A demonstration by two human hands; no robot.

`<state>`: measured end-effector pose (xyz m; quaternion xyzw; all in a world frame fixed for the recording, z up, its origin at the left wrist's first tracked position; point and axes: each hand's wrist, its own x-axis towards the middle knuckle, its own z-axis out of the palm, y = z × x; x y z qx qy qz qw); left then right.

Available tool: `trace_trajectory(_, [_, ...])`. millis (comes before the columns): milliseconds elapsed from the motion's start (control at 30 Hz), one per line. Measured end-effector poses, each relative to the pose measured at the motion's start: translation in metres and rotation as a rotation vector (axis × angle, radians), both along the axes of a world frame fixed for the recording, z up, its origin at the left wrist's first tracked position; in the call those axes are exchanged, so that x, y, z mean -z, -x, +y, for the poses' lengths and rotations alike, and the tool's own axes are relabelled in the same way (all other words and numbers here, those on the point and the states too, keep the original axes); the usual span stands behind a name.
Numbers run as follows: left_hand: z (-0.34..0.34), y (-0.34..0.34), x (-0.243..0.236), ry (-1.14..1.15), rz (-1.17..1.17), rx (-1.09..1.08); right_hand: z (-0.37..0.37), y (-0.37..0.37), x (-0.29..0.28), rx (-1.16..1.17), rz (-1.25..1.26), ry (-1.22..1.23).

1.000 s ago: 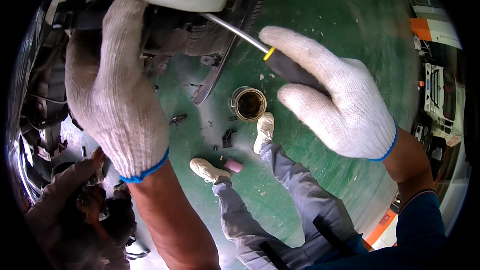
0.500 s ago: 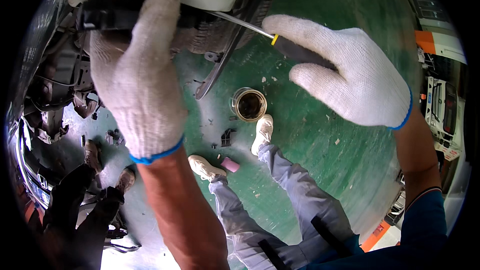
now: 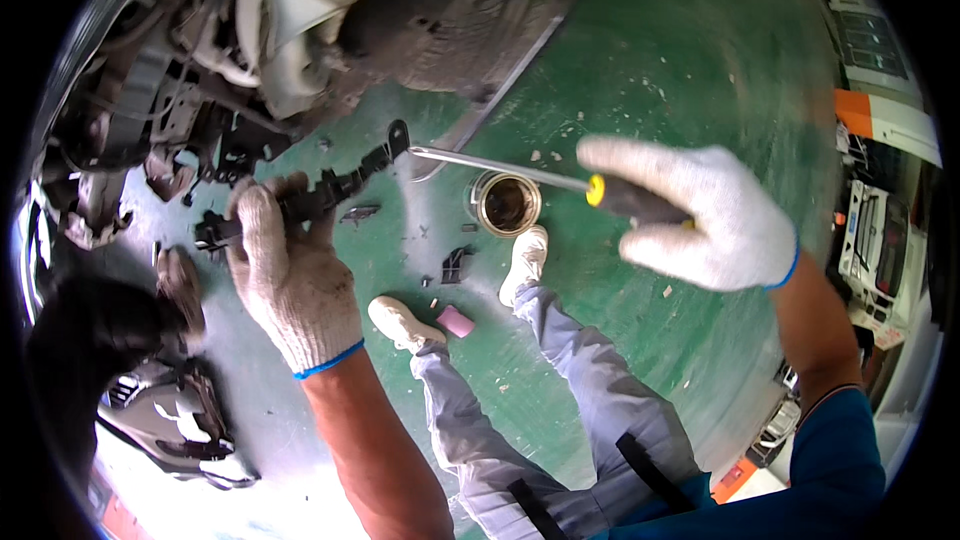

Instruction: The person uses a screwdriver to pry and remove a black plastic trim piece from the front bumper of a white car. They then use a power drill to remove fasteners from the bumper area. The person is working in a kneeling position on the floor of a garage.

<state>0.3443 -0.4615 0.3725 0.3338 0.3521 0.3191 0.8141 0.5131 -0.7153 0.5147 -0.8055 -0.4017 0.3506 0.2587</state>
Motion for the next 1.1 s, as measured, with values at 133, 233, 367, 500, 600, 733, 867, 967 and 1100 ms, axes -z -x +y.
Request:
trace_trajectory(133, [0.008, 0.053, 0.032, 0.273, 0.003, -0.092, 0.017, 0.052, 0.039, 0.375, 0.416, 0.110])
trace_trajectory(233, [-0.002, 0.080, 0.036, 0.340, 0.153, -0.179, 0.030, 0.086, 0.096, 0.532, 0.533, -0.013])
trace_trajectory(367, [-0.015, 0.105, 0.034, 0.441, 0.259, -0.127, 0.076, 0.116, 0.123, 0.538, 0.601, -0.113])
trace_trajectory(500, [-0.020, 0.124, 0.039, 0.538, 0.325, -0.103, 0.101, 0.138, 0.128, 0.639, 0.802, 0.006])
trace_trajectory(600, [-0.022, 0.137, 0.037, 0.558, 0.207, -0.037, 0.099, 0.155, 0.149, 0.729, 0.902, -0.154])
trace_trajectory(733, [-0.020, 0.161, 0.039, 0.585, 0.172, 0.100, 0.101, 0.166, 0.143, 0.811, 1.096, -0.137])
trace_trajectory(867, [-0.016, 0.171, 0.041, 0.518, 0.249, 0.106, 0.105, 0.179, 0.138, 0.830, 1.047, -0.069])
trace_trajectory(967, [-0.014, 0.176, 0.040, 0.510, 0.242, 0.088, 0.105, 0.189, 0.141, 0.827, 1.011, -0.078])
trace_trajectory(1100, [-0.012, 0.185, 0.044, 0.494, 0.264, 0.106, 0.111, 0.191, 0.134, 0.748, 0.893, 0.020])
